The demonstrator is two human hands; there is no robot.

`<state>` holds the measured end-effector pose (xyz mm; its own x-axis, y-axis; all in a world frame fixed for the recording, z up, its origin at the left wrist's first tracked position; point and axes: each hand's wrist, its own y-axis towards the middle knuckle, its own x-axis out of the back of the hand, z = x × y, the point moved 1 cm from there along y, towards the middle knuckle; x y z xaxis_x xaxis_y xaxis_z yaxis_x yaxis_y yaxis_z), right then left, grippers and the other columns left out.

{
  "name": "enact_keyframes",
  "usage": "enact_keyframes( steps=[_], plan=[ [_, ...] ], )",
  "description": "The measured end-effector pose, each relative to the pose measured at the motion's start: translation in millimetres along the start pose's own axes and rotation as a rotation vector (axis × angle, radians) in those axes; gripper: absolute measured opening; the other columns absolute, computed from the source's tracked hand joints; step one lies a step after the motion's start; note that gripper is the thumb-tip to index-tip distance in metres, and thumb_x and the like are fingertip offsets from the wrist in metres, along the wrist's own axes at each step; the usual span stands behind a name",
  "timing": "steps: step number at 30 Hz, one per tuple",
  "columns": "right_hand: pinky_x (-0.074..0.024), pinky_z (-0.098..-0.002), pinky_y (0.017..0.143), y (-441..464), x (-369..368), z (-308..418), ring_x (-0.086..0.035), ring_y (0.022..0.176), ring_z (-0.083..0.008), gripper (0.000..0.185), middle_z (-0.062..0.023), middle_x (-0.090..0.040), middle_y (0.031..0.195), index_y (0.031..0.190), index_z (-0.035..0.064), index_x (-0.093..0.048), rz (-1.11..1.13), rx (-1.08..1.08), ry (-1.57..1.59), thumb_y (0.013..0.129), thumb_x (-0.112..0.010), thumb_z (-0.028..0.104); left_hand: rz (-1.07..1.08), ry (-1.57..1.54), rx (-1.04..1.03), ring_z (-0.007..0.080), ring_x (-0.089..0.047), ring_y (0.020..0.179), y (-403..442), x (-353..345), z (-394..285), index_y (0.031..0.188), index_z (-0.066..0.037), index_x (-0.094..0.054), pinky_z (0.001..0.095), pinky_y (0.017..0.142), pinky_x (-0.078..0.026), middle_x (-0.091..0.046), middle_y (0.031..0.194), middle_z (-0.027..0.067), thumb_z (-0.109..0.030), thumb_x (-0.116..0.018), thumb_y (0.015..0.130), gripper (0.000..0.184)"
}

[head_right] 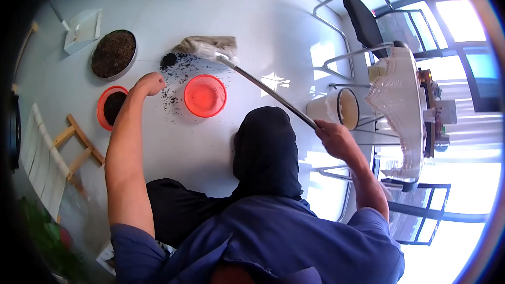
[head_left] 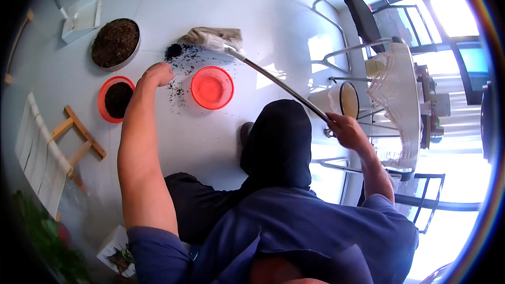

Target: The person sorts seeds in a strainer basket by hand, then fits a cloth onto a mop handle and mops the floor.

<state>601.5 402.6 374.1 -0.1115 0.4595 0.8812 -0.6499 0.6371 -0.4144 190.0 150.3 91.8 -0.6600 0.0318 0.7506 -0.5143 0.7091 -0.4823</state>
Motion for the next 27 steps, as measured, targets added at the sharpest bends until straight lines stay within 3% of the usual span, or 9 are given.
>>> enact_keyframes(
  steps=[1,2,4,6,8,10,16,18,27],
  plan=[
    [-0.0421,-0.0272,0.054,-0.8,4.7,-9.1,-0.052,0.061,-0.0104,0.029,-0.0042,-0.058,0.069,0.119,0.001,-0.061,-0.053,0.078,-0.003,0.094,-0.054,0.014,-0.014,0.016,-0.049,0.0351,-0.064,0.086,3.9,-4.0,-3.5,0.087,0.0,-0.068,0.0409,0.081,-0.05,-0.066,0.091,0.0213,-0.023,-0.055,0.081,0.028],
    [-0.0422,-0.0275,0.053,0.1,11.3,-13.5,-0.052,0.06,-0.0109,0.029,-0.0048,-0.058,0.068,0.117,0.0007,-0.061,-0.125,0.109,-0.024,0.094,-0.055,0.017,-0.03,0.032,-0.096,0.0349,-0.064,0.085,7.0,-6.7,-5.3,0.086,0.0,-0.068,0.0409,0.08,-0.05,-0.066,0.09,0.0216,-0.022,-0.054,0.08,0.027],
    [-0.0492,-0.0352,0.065,10.4,30.5,-10.8,-0.065,0.069,-0.0258,0.027,-0.0169,-0.066,0.077,0.113,0.004,-0.063,-0.226,0.038,-0.078,0.09,-0.059,0.018,-0.02,0.019,-0.108,0.0347,-0.064,0.085,8.6,-6.5,-5.3,0.086,-0.001,-0.069,0.0408,0.08,-0.05,-0.066,0.089,0.0224,-0.021,-0.053,0.078,0.027],
    [-0.0495,-0.0411,0.066,42.2,43.0,-21.7,-0.065,0.073,-0.0343,0.023,-0.019,-0.066,0.079,0.106,0.007,-0.064,-0.352,0.078,-0.165,0.092,-0.055,0.023,-0.004,0.006,-0.064,0.0351,-0.064,0.083,5.1,-5.4,-4.6,0.082,-0.001,-0.069,0.0407,0.079,-0.05,-0.066,0.087,0.0225,-0.022,-0.054,0.079,0.026],
    [-0.0487,-0.044,0.066,91.9,58.5,-39.1,-0.066,0.075,-0.0314,0.028,-0.0168,-0.065,0.075,0.111,0.0055,-0.063,-0.487,0.148,-0.46,0.093,-0.05,0.023,-0.042,-0.009,-0.042,0.035,-0.064,0.083,-2.7,-1.2,-0.9,0.082,-0.001,-0.068,0.0404,0.079,-0.05,-0.066,0.087,0.0217,-0.022,-0.054,0.079,0.026],
    [-0.0492,-0.0476,0.074,149.5,74.6,-42.3,-0.064,0.085,-0.0384,0.026,-0.0191,-0.067,0.088,0.107,0.008,-0.064,-0.468,0.019,-0.612,0.09,-0.05,0.022,-0.077,-0.019,-0.021,0.0348,-0.064,0.084,-11.2,1.9,5.4,0.082,-0.001,-0.068,0.0402,0.079,-0.05,-0.066,0.087,0.021,-0.023,-0.055,0.08,0.025],
    [-0.0522,-0.0384,0.082,267.9,67.5,-10.3,-0.067,0.095,-0.0295,0.022,-0.0141,-0.069,0.099,0.094,0.0074,-0.072,-0.265,0.041,-0.982,0.083,-0.054,0.014,-0.085,-0.063,0.077,0.0333,-0.063,0.093,-28.4,5.3,22.4,0.094,-0.003,-0.066,0.0402,0.084,-0.048,-0.066,0.097,0.0196,-0.024,-0.055,0.083,0.026],
    [-0.0529,-0.0372,0.079,244.2,55.3,22.4,-0.067,0.092,-0.0279,0.018,-0.0115,-0.07,0.097,0.091,0.0086,-0.073,-0.111,0.096,-1.166,0.081,-0.059,0.013,-0.123,-0.077,0.075,0.0335,-0.063,0.093,-27.2,6.4,26.0,0.095,-0.002,-0.065,0.0402,0.084,-0.048,-0.066,0.097,0.02,-0.023,-0.055,0.082,0.026],
    [-0.053,-0.0387,0.077,89.1,107.2,105.7,-0.068,0.082,-0.0264,0.012,-0.0127,-0.069,0.081,0.088,0.0048,-0.068,-0.087,0.406,-1.171,0.078,-0.063,0.009,-0.132,-0.052,-0.022,0.0331,-0.064,0.088,7.5,-5.1,4.5,0.088,-0.003,-0.067,0.0403,0.079,-0.05,-0.067,0.092,0.02,-0.026,-0.056,0.079,0.027]
  ],
)
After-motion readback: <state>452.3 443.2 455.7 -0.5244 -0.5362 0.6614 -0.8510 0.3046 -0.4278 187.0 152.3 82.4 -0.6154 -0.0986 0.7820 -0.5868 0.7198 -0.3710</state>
